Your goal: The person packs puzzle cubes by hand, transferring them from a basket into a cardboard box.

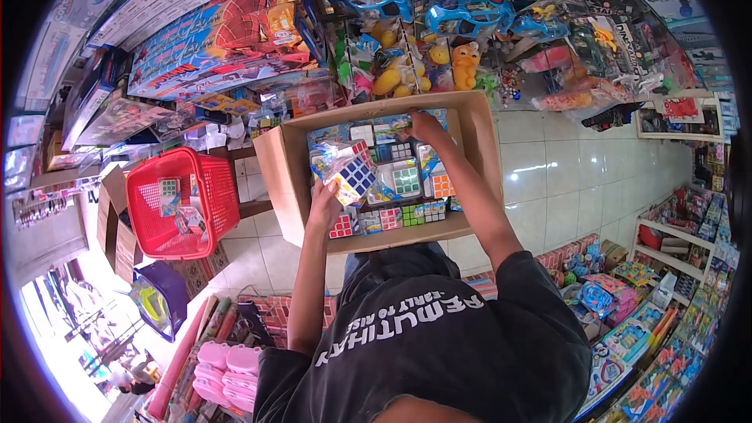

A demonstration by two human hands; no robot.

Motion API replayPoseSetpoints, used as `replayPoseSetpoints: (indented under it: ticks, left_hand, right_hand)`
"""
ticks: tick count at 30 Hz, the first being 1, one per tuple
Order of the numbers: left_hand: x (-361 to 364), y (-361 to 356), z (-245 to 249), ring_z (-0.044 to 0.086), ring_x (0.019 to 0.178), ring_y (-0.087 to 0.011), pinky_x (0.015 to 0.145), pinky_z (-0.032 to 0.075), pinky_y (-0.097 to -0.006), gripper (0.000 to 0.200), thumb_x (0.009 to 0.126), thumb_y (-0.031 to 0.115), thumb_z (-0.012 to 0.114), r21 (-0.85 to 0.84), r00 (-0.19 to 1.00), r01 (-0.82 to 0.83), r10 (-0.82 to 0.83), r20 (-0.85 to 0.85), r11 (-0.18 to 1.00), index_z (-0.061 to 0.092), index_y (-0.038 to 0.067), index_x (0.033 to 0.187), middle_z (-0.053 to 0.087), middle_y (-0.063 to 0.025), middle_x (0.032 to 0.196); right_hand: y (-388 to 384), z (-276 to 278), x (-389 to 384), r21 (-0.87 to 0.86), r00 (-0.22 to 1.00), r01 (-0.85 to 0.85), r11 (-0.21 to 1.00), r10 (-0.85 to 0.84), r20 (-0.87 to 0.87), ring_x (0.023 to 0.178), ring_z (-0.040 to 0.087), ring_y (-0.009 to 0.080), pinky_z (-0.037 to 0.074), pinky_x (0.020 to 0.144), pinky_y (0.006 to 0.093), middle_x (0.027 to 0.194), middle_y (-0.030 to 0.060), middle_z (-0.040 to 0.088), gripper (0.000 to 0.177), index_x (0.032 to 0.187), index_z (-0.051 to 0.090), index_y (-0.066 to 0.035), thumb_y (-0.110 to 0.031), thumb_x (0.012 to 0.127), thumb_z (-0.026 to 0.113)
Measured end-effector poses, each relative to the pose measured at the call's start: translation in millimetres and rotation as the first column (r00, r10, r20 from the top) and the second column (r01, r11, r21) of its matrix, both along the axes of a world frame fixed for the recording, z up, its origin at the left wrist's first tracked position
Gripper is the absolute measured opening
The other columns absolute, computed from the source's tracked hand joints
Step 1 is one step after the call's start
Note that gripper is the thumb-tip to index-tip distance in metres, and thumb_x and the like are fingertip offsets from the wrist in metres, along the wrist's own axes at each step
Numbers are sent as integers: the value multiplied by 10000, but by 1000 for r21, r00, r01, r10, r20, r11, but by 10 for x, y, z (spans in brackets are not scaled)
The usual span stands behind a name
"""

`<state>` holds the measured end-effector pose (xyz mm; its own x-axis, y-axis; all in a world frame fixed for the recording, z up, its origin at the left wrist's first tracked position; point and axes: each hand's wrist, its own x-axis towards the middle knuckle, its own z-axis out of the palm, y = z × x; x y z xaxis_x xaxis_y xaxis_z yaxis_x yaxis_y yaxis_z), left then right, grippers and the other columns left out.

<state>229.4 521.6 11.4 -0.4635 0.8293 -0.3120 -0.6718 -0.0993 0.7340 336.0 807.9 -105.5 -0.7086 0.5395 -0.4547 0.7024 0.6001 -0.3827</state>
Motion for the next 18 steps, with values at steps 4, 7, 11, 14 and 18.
replayPoseSetpoints:
  ticks: [4,7,11,14,18]
  left_hand:
    - [109,16,-170,568,1034,-231,865,468,-392,554,821,299,625,103,995,29,-39,96,994,415,-25,1218,551,-133,1150]
    - [215,72,-250,546,1064,-222,925,417,-386,543,815,291,637,35,994,-32,28,109,999,423,-20,1206,552,-117,1151]
    - [386,145,-187,547,1051,-207,935,407,-372,562,793,300,661,8,993,-25,23,112,1000,437,-7,1206,555,-100,1149]
    - [509,180,-87,549,1047,-198,931,410,-362,556,788,291,664,-17,993,-8,10,122,1000,452,-9,1205,564,-93,1134]
    - [624,144,-161,547,1049,-194,927,415,-356,521,806,262,643,-7,993,-32,33,116,999,450,-13,1205,559,-99,1141]
  right_hand:
    - [137,-194,-4,-170,995,-80,982,68,-73,873,619,319,494,752,394,998,264,600,586,1229,390,2,-259,763,630]
    - [192,-68,-26,-331,999,-36,943,28,-29,745,638,264,509,644,355,886,215,628,551,1223,373,24,-229,787,592]
    - [240,-41,-86,-544,1000,16,839,-7,18,637,605,190,499,552,301,784,149,610,500,1195,378,38,-205,802,568]
    - [149,-71,-170,-556,999,-33,831,12,-42,579,562,148,493,525,269,728,101,577,460,1176,385,41,-189,812,547]
    - [24,-131,-279,-640,994,56,767,-103,-36,546,508,124,441,471,258,681,42,522,416,1162,404,14,-157,813,552]
